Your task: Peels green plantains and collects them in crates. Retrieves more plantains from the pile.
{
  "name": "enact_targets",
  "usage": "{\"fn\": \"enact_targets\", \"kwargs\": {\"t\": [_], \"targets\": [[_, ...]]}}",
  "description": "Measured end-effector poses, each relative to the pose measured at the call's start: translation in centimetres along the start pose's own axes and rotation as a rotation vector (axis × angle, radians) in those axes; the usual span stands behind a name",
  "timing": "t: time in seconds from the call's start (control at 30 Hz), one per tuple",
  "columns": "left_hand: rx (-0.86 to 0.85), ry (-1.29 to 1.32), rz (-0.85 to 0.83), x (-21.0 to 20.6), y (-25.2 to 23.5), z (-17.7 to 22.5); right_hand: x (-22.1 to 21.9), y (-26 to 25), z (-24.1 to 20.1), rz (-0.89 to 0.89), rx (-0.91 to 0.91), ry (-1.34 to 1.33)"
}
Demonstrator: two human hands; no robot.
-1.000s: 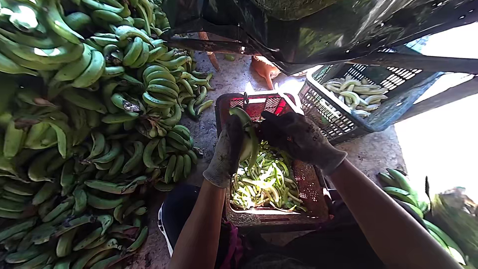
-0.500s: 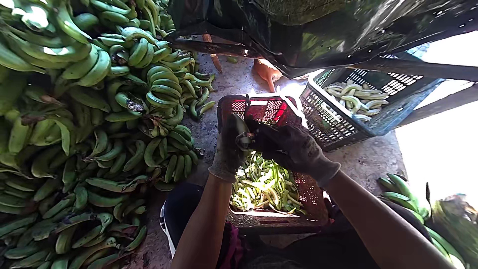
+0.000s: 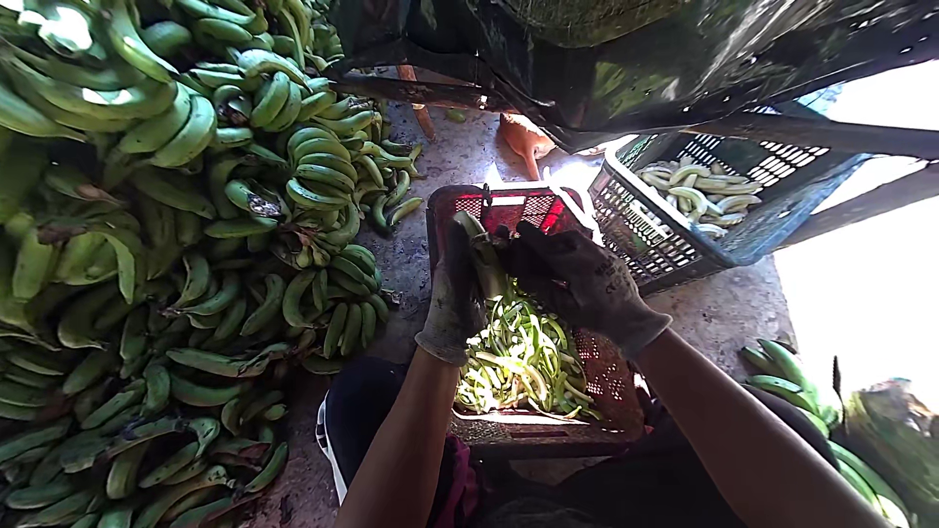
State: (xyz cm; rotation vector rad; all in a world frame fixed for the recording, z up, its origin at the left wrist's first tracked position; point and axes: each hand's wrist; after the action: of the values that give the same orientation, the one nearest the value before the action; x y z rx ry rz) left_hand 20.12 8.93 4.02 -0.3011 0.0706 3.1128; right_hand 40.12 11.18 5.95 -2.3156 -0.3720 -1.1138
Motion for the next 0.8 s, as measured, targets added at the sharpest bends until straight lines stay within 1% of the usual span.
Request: {"fn": "enact_targets", "kwargs": {"t": [0.03, 0.1, 0.23, 0.3, 0.37, 0.4, 0.47, 0.5, 0.53, 0.57, 0.6, 0.63, 0.67, 0.73, 0.8], "targets": [[0.026, -0.087, 0.045, -0.1, 0.0, -0.3, -0.2, -0.1, 0.0, -0.008, -0.01, 0.003], [0.049, -0.225, 0.101, 0.0, -0.3, -0.8, -0.4, -0.1, -0.5, -0.048, -0.087, -0.035], [-0.05, -0.484, 0.14, 0.0, -0.6, -1.1, -0.9, 0.0, -1.4, -0.076, -0.247, -0.087], [-0.09, -0.6, 0.12, -0.2, -0.4, -1.1, -0.6, -0.1, -1.5, -0.086, -0.338, -0.136], [-0.07, -0.608, 0.041, -0.7, -0.2, -0.9, 0.5, -0.7, -1.0, -0.141, -0.448, -0.285], [-0.06, -0.586, -0.025, -0.9, -0.3, -0.7, 1.3, -0.9, -0.6, -0.181, -0.526, -0.42], [-0.048, -0.544, -0.14, -1.3, -0.5, -0.5, 2.3, -1.5, 0.4, -0.263, -0.748, -0.667], [-0.03, -0.552, -0.157, -1.4, -0.4, -0.4, 2.3, -1.7, 1.0, -0.275, -0.841, -0.735], [0.008, -0.53, -0.157, -1.5, -0.5, -0.4, 2.2, -1.8, 1.4, -0.272, -0.896, -0.766], [0.073, -0.462, -0.143, -1.4, -0.6, -0.5, 2.1, -1.7, 1.6, -0.264, -0.9, -0.768], [0.144, -0.375, -0.132, -1.2, -0.7, -0.7, 2.1, -1.5, 1.6, -0.251, -0.84, -0.723], [0.205, -0.305, -0.113, -0.8, -0.9, -0.8, 2.1, -1.1, 1.3, -0.239, -0.711, -0.624], [0.245, -0.253, -0.086, -0.4, -1.0, -0.9, 2.0, -0.7, 1.2, -0.227, -0.543, -0.503], [0.254, -0.218, -0.049, 0.5, -0.9, -0.6, 1.4, 0.2, 1.1, -0.222, -0.234, -0.284], [0.208, -0.216, -0.033, 1.5, -0.6, -0.7, 0.8, 1.0, 1.3, -0.237, -0.031, -0.13]]}}
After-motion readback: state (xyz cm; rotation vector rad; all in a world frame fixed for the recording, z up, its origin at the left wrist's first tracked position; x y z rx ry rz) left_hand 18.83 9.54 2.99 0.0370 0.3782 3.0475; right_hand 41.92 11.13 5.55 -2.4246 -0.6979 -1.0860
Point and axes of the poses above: each hand's wrist, its own y-axis away from the middle knuckle, its own x-axis out of the back of the hand, z = x × y, and after that the axes turned 12 degrees about -y, right-handed
